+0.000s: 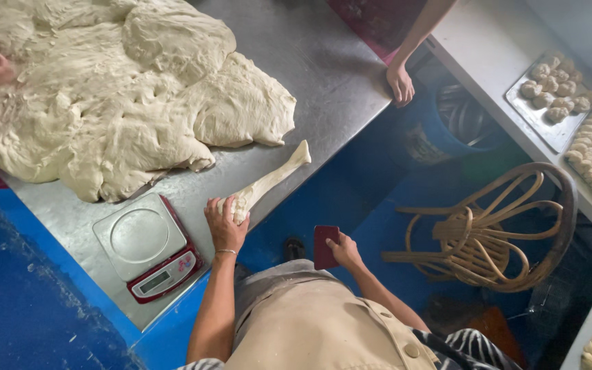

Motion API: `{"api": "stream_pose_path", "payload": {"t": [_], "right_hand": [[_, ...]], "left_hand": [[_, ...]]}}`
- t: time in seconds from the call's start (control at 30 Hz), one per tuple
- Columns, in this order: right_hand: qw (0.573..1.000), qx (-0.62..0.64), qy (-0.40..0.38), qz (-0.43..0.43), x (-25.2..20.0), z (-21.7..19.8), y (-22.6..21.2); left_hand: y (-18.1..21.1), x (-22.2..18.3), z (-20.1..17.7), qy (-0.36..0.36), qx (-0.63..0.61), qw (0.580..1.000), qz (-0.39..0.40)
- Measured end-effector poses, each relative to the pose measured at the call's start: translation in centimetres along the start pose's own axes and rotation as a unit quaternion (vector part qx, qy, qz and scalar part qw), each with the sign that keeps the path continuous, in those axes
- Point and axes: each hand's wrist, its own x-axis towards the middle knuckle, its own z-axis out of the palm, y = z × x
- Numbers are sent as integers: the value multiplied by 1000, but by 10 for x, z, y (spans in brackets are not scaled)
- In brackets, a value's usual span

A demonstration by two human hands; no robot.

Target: The person divides portions of dough from a larger mass using a bench scraper, weighs each piece on a digital scale, and rolls them into small balls.

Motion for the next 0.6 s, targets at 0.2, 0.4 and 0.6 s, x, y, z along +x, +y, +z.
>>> {"api": "stream_pose_path", "payload": {"t": [0.2,0.4,0.6], "right_hand": [[1000,-16,-17,18,2,7,-6],[999,-23,-25,38,0,13,-7],[999,-21,-23,43,-4,16,-8]], "left_hand": [[-3,-3,-1,-10,-4,1000,-11],[-4,-4,-2,-14,-7,1000,-20],[-3,-2,-3,-16,-9,1000,-24]]}}
